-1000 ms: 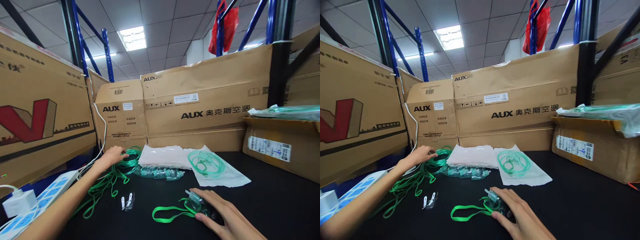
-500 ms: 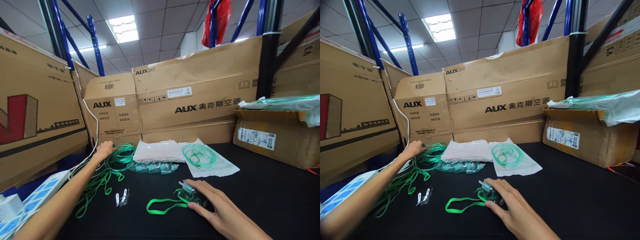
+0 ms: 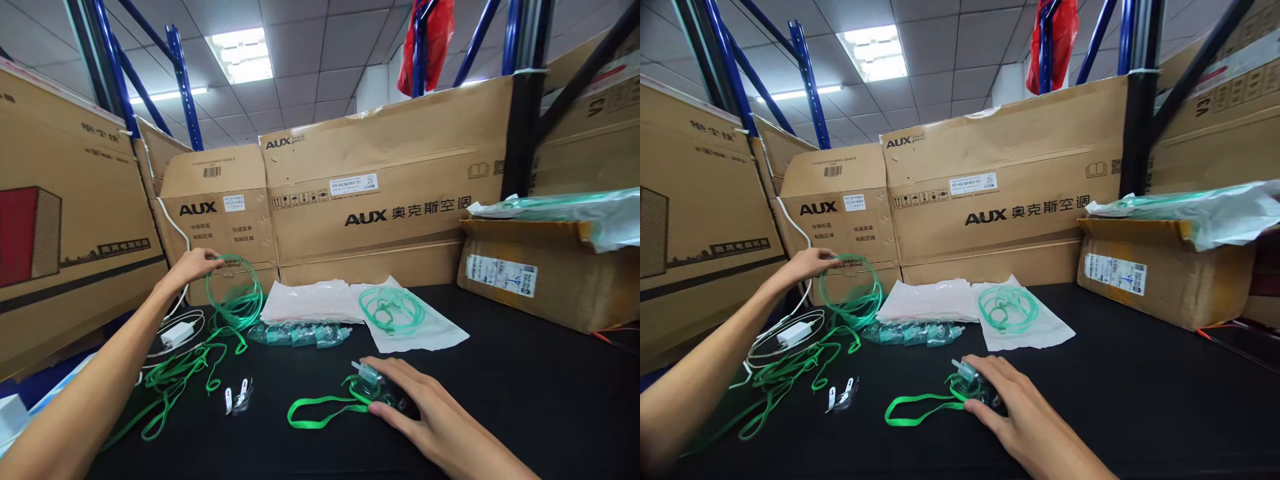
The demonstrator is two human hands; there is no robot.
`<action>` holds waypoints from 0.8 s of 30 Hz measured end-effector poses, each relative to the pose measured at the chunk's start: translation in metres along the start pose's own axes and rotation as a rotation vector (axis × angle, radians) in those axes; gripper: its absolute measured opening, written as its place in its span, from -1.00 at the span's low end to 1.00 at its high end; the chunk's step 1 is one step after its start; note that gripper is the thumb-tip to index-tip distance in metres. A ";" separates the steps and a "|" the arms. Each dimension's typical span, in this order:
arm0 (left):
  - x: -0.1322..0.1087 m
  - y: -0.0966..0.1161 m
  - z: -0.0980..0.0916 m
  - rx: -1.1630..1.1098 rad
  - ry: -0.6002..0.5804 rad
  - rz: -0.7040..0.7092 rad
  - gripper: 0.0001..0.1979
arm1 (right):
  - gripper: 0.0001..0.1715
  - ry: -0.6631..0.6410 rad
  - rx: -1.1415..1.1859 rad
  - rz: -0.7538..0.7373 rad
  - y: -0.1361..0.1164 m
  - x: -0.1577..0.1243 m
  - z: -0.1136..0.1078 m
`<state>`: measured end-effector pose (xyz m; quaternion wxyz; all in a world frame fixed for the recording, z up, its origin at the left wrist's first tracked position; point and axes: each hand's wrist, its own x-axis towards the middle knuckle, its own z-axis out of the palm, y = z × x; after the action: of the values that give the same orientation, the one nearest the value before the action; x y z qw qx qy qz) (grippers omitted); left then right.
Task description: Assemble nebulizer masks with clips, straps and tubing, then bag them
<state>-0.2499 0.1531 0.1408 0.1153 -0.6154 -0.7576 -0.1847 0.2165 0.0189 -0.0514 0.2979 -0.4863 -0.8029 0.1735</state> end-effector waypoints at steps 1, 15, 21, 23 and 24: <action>0.000 0.000 -0.005 -0.012 0.033 0.011 -0.68 | -0.35 -0.002 0.003 -0.007 0.000 0.000 0.000; -0.018 0.023 -0.033 -0.215 0.540 0.053 -0.63 | -0.32 -0.025 0.019 0.048 -0.006 -0.002 -0.003; -0.028 0.033 -0.064 -0.371 0.757 0.014 -0.63 | -0.24 0.001 0.032 0.040 -0.007 -0.004 -0.005; -0.030 0.036 -0.069 -0.409 0.783 0.019 -0.66 | -0.21 0.052 0.042 0.011 -0.015 0.002 -0.013; -0.031 0.038 -0.070 -0.426 0.789 0.026 -0.68 | -0.20 0.105 0.047 -0.013 -0.022 0.009 -0.019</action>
<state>-0.2102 0.1029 0.1967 0.2682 -0.5173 -0.5930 -0.5557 0.2105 0.0161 -0.0219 0.3520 -0.4825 -0.7849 0.1648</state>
